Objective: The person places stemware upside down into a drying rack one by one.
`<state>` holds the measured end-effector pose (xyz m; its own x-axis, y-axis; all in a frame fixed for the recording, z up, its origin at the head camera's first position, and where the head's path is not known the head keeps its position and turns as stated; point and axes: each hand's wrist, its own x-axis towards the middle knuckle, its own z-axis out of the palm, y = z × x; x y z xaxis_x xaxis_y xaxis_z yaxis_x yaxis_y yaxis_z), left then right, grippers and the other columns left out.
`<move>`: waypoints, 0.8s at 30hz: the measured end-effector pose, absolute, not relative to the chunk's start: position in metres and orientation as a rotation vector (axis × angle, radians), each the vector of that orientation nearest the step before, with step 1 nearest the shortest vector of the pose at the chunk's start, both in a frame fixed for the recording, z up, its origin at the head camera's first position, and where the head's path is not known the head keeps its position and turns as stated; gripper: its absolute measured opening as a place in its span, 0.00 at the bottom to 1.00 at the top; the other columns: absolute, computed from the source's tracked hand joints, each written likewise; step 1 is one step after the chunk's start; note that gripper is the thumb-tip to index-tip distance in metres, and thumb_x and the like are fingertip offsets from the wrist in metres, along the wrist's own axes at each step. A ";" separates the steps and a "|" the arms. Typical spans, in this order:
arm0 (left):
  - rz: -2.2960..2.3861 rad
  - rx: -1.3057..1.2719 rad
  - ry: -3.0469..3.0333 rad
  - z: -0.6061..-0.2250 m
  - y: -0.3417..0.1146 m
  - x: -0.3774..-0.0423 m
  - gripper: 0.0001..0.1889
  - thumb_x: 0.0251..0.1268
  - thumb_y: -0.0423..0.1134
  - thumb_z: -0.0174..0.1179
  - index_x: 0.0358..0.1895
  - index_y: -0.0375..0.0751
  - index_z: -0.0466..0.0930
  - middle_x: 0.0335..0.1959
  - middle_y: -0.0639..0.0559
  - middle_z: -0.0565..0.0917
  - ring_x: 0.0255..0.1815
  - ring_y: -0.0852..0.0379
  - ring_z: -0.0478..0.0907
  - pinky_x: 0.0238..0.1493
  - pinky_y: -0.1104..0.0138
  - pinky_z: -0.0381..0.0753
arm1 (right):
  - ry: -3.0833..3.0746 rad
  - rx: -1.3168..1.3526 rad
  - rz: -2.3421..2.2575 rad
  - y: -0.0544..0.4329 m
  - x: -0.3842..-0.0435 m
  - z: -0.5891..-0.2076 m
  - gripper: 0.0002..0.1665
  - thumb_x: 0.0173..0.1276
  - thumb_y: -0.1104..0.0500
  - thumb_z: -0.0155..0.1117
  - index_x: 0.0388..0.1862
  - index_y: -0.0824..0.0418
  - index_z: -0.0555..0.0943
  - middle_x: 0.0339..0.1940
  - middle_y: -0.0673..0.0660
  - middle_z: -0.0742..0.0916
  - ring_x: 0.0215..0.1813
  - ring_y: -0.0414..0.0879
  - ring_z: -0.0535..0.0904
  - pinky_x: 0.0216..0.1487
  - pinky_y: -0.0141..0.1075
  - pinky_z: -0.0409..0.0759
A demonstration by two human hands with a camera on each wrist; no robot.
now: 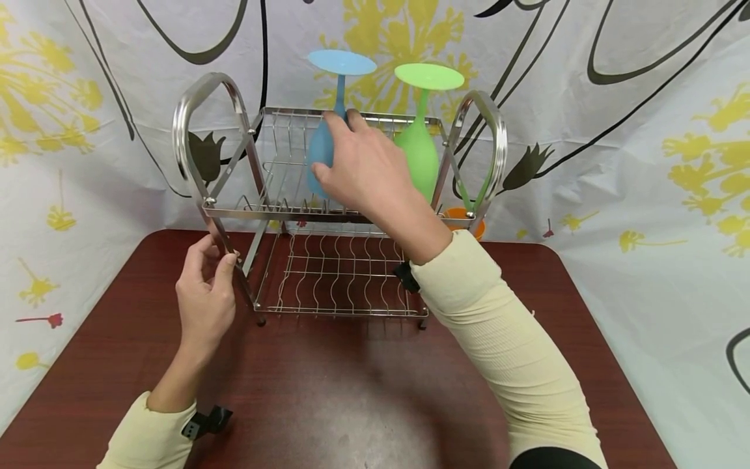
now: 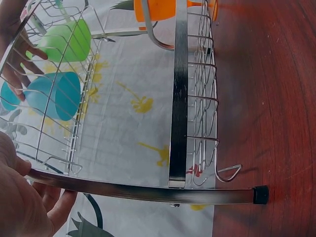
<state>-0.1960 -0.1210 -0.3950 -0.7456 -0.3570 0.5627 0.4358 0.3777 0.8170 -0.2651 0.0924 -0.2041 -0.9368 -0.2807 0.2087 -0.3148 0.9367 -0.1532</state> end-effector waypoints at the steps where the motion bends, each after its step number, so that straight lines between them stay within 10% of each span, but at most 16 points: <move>1: -1.439 -0.068 -1.936 -0.395 -0.121 -0.196 0.16 0.68 0.30 0.58 0.58 0.32 0.75 0.41 0.39 0.79 0.41 0.60 0.76 0.34 0.82 0.76 | -2.910 0.456 0.273 0.092 -0.265 -0.204 0.44 0.70 0.39 0.56 0.79 0.46 0.51 0.78 0.55 0.61 0.71 0.60 0.66 0.61 0.56 0.73; 24: -1.400 -0.026 -1.898 -0.397 -0.121 -0.191 0.17 0.63 0.24 0.58 0.55 0.35 0.79 0.43 0.45 0.81 0.41 0.66 0.78 0.40 0.75 0.82 | -2.909 0.479 0.315 0.106 -0.246 -0.201 0.45 0.71 0.37 0.54 0.80 0.45 0.48 0.81 0.54 0.53 0.77 0.57 0.56 0.70 0.57 0.64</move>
<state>-0.1906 -0.1208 -0.3968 -0.7086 -0.4036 0.5788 0.4336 0.3981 0.8084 -0.2458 0.1062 -0.2010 -0.9327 -0.2960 0.2060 -0.3332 0.9258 -0.1784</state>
